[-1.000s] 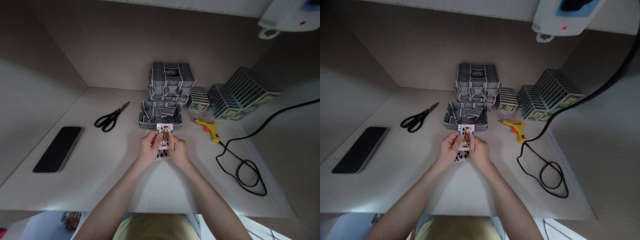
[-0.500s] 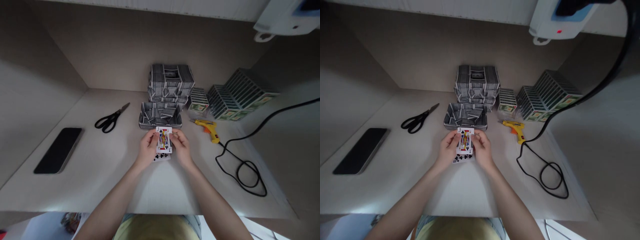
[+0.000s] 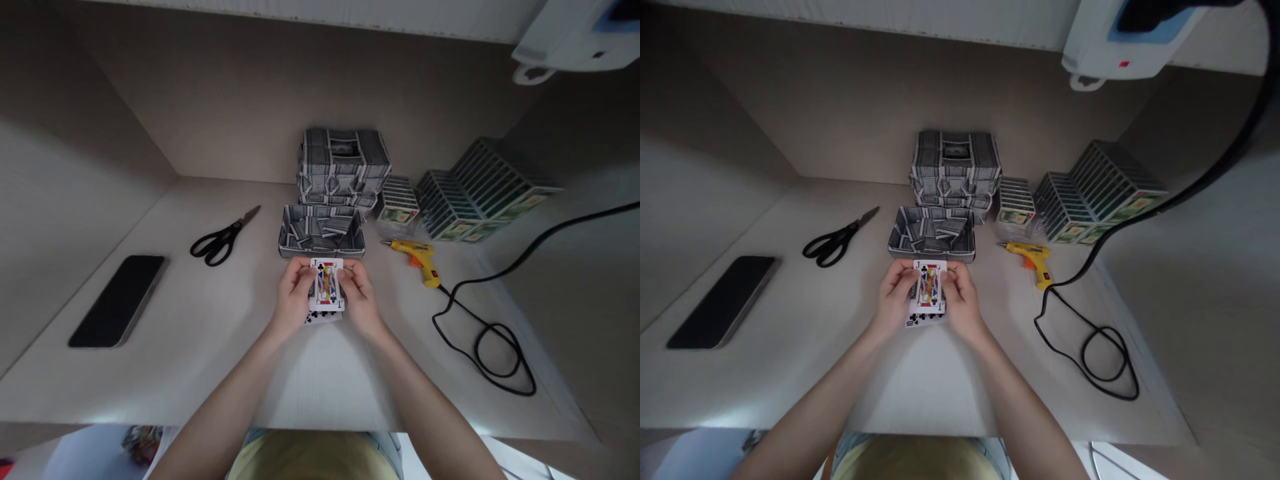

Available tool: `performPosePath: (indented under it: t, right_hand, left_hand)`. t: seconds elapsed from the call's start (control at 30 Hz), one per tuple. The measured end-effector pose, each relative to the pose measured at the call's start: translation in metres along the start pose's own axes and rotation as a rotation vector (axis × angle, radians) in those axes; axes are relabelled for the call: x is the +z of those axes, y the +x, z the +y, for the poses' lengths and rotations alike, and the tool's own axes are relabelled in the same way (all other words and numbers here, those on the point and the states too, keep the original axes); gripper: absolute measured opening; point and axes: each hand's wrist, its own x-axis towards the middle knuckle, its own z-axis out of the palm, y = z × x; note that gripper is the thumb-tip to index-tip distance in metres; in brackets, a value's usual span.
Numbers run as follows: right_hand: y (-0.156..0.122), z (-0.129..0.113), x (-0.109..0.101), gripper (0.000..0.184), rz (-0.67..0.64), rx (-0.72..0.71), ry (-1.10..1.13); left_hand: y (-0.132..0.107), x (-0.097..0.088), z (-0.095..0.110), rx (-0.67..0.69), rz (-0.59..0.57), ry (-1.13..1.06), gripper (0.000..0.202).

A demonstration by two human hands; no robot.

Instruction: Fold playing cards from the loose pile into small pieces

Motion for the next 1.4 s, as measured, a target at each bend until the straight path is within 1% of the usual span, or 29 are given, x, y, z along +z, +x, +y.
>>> performPosePath:
  t: [0.13,0.23,0.5,0.57,0.67,0.77,0.87,0.97,1.13,1.2,1.3,1.4]
  right_hand:
    - [-0.0022,-0.0037,0.0025,0.019,0.019,0.053,0.023]
    - [-0.0033,-0.0042,0.0037,0.019,0.031,0.088,0.034]
    - [-0.0012,-0.0036,0.0020,0.017,0.037,0.074,0.052]
    - [-0.0012,-0.0031,0.0021,0.017,0.034,0.093,0.074]
    - [-0.0023,-0.0027,0.0032,0.018,0.001,0.175,0.114]
    - [-0.0038,-0.0036,0.0040,0.020,-0.062,0.224,0.126]
    - [-0.0045,-0.0047,0.0039,0.020,-0.092,0.218,0.119]
    - [-0.0044,-0.0047,0.0033,0.019,-0.092,0.211,0.105]
    - [-0.0034,-0.0035,0.0027,0.014,-0.009,0.114,0.046]
    - [-0.0028,-0.0025,0.0024,0.012,0.005,0.093,0.032]
    - [-0.0019,-0.0001,0.0023,0.009,0.016,0.097,0.076]
    - [-0.0018,0.0002,0.0029,0.004,0.021,0.143,0.152]
  left_hand:
    - [-0.0008,0.0018,0.0020,-0.036,0.029,-0.018,0.012]
    - [-0.0005,0.0020,0.0007,-0.049,0.024,-0.030,0.010]
    - [0.0003,0.0019,-0.0035,-0.084,0.014,-0.090,0.011]
    - [0.0005,0.0016,-0.0032,-0.076,0.021,-0.077,0.010]
    - [0.0012,0.0006,-0.0027,-0.052,0.046,-0.032,0.008]
    - [0.0011,0.0001,-0.0026,-0.072,0.033,-0.040,0.007]
    - [0.0001,0.0008,-0.0030,-0.103,0.019,-0.084,0.009]
    - [-0.0005,0.0018,-0.0038,-0.119,0.023,-0.093,0.008]
    - [-0.0003,0.0031,-0.0050,-0.074,0.046,-0.059,0.004]
    - [-0.0003,0.0035,-0.0049,-0.052,0.056,-0.055,0.004]
    - [-0.0005,0.0037,-0.0043,-0.026,0.059,-0.036,0.008]
    - [-0.0006,0.0034,-0.0038,-0.030,0.048,-0.017,0.011]
